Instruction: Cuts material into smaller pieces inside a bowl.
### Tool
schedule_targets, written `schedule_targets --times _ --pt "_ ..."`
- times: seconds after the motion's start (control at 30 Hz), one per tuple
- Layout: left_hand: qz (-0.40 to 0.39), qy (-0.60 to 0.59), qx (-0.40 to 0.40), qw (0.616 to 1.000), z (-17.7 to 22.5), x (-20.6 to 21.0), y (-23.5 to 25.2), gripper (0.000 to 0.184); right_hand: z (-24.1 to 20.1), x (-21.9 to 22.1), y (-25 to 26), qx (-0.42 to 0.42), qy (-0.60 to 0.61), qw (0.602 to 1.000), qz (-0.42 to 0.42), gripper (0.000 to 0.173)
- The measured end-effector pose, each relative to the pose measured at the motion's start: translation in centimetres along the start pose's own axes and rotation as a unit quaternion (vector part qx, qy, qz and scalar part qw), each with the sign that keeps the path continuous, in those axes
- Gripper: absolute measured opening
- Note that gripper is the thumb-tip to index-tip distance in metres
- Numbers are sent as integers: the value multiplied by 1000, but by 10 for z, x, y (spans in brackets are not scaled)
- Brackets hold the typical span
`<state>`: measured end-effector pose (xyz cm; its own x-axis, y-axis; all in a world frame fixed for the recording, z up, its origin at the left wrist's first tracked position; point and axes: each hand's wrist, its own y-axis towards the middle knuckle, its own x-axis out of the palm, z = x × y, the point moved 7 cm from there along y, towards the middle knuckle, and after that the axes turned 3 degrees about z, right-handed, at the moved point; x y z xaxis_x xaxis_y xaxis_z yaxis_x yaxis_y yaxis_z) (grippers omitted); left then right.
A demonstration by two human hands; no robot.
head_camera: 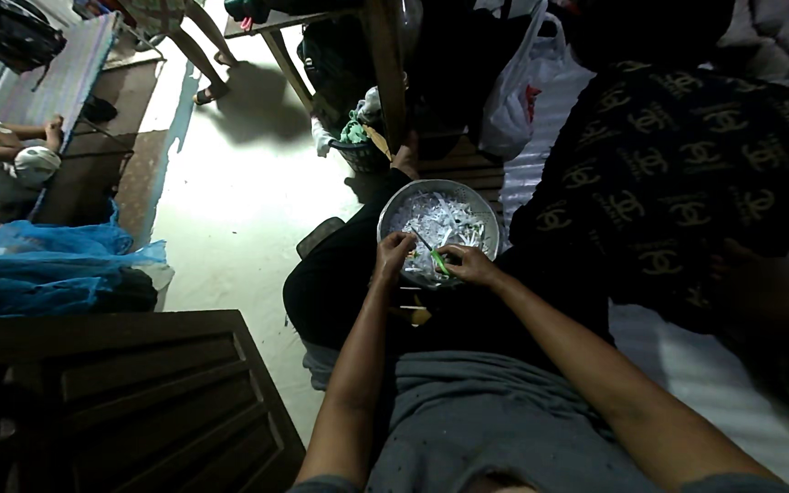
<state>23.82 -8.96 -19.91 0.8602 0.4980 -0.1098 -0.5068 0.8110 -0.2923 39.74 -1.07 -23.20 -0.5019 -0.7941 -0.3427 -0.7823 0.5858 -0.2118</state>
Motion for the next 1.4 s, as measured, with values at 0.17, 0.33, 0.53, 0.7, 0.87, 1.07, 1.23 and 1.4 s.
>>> schedule_targets --times 0.17,0.33,0.53,0.7,0.87,1.07,1.23,1.4 --pt "-1 4 0 1000 2 -1 -1 18 -1 -2 0 13 1 1000 5 40" --pt "-4 4 15 1000 -1 -1 1 16 0 2 2 3 -12 999 -30 47" --pt "-14 13 25 1000 0 -1 1 16 1 2 1 -6 -11 1000 -23 41" --pt "-6 13 22 1000 2 -2 1 17 0 -2 0 0 6 1000 10 34" --pt "6 14 24 1000 8 -4 3 18 -3 0 2 5 -19 1000 -16 46" --pt "22 -8 19 1000 -13 -3 19 16 12 7 4 13 -63 997 -43 52" --pt "15 7 20 1000 -9 0 23 21 11 3 8 24 -57 997 -42 51" --pt "-6 -17 48 999 -12 4 26 20 14 0 5 17 -32 999 -30 50"
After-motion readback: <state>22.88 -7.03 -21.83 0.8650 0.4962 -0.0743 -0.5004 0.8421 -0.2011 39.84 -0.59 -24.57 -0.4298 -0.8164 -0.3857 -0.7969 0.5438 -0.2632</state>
